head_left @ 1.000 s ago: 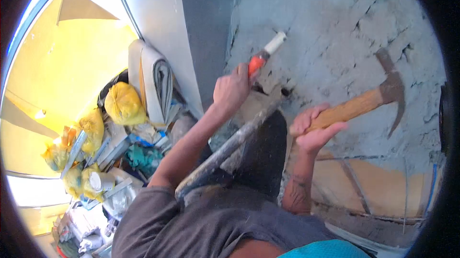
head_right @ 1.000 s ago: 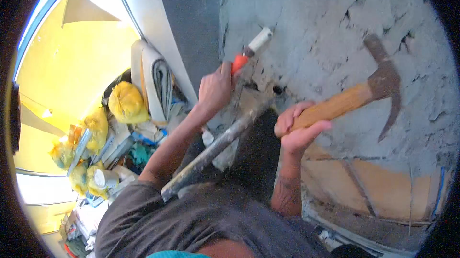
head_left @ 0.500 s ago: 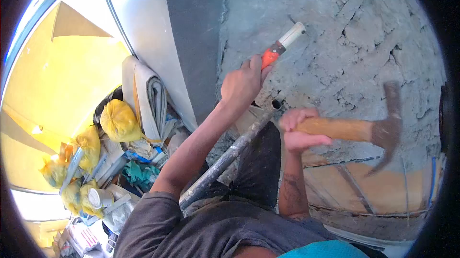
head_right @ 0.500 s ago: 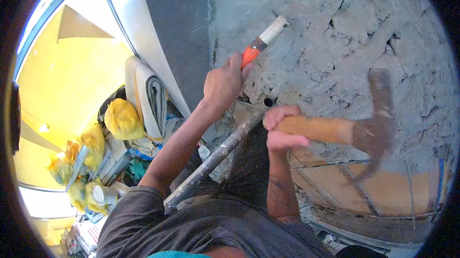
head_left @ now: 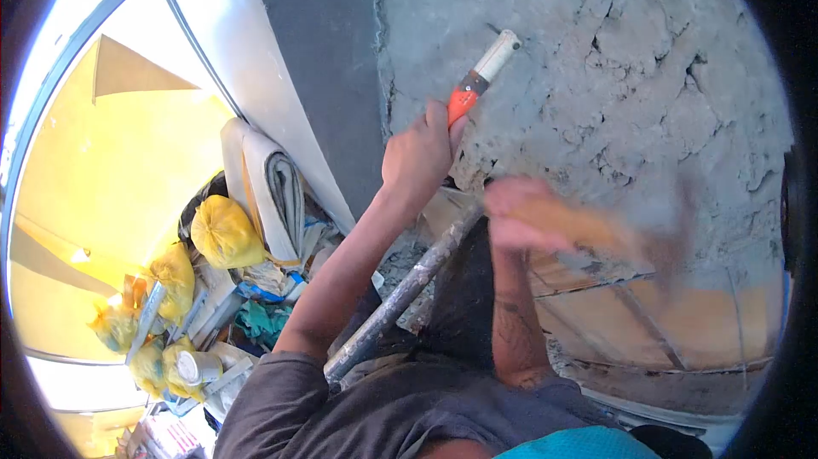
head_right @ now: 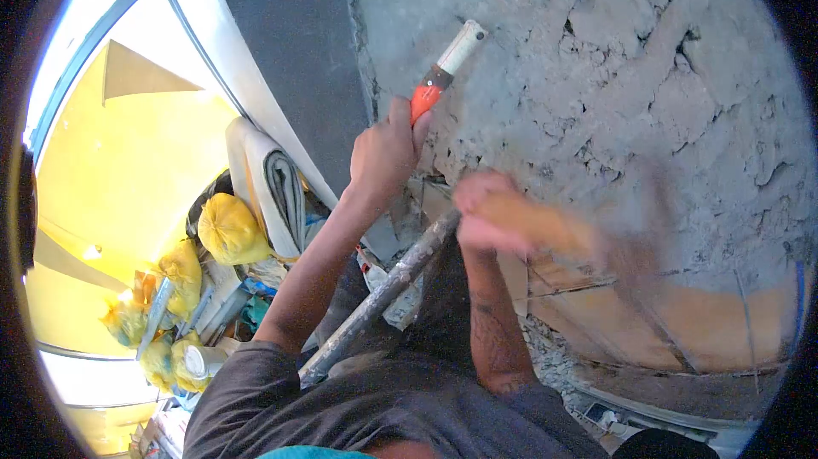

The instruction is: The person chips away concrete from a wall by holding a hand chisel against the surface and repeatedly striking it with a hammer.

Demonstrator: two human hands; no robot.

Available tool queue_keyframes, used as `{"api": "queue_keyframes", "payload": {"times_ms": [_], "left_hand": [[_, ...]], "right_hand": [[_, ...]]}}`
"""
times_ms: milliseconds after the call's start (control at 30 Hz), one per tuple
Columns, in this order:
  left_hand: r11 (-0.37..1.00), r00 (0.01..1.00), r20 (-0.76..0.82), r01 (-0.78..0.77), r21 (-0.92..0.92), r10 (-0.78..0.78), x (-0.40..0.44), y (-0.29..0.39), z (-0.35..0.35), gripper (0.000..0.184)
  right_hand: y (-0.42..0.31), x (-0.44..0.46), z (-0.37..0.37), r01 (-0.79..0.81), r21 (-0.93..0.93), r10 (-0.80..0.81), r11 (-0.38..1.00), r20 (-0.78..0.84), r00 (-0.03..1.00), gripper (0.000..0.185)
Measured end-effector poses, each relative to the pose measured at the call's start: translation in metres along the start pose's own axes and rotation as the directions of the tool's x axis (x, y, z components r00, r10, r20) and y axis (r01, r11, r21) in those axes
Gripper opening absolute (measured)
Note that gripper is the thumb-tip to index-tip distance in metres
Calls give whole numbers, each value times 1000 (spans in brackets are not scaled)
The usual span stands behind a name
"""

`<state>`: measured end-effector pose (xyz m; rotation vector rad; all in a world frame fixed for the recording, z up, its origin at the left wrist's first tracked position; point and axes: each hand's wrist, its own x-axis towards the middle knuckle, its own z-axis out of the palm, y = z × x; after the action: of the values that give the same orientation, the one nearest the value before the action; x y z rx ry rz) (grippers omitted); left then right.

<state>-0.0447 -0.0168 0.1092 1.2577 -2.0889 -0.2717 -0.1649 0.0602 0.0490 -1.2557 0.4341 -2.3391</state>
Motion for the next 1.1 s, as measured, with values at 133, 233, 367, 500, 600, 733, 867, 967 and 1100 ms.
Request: {"api": "queue_keyframes", "payload": {"times_ms": [133, 233, 367, 500, 600, 733, 867, 967, 1100], "left_hand": [[1000, 999, 33, 31, 0, -31, -1, 4, -6, 36], [1000, 1000, 12, 22, 2, -22, 0, 6, -10, 36], [1000, 1000, -4, 31, 2, -31, 2, 2, -1, 35], [1000, 1000, -4, 29, -12, -29, -1, 6, -6, 35], [999, 999, 10, 48, 15, -48, 0, 9, -11, 36], [999, 999, 17, 51, 8, -51, 3, 8, -12, 37], [997, 997, 11, 72, -21, -72, 0, 12, -10, 38], [997, 997, 20, 72, -12, -72, -1, 13, -12, 38], [997, 999, -14, 44, 57, -43, -1, 14, -12, 39]], "right_hand": [[-1, 0, 13, -777, -106, 694, 621, -388, 607, 86], [-42, 11, 9, -772, -200, 690, 603, -355, 631, 88], [-53, 21, 14, -194, -165, 166, 967, -167, 972, 84], [8, 6, 4, -330, -221, 312, 918, -114, 943, 82], [-10, 1, 3, -710, -313, 631, 632, -325, 705, 80], [-59, 22, 11, -490, -56, 440, 870, -360, 823, 82], [-56, 40, 7, 115, -6, -115, 993, -8, 993, 85], [11, 5, -12, -125, -257, 116, 958, -53, 992, 76], [-11, -7, 1, -678, -312, 601, 665, -315, 734, 54]]}}
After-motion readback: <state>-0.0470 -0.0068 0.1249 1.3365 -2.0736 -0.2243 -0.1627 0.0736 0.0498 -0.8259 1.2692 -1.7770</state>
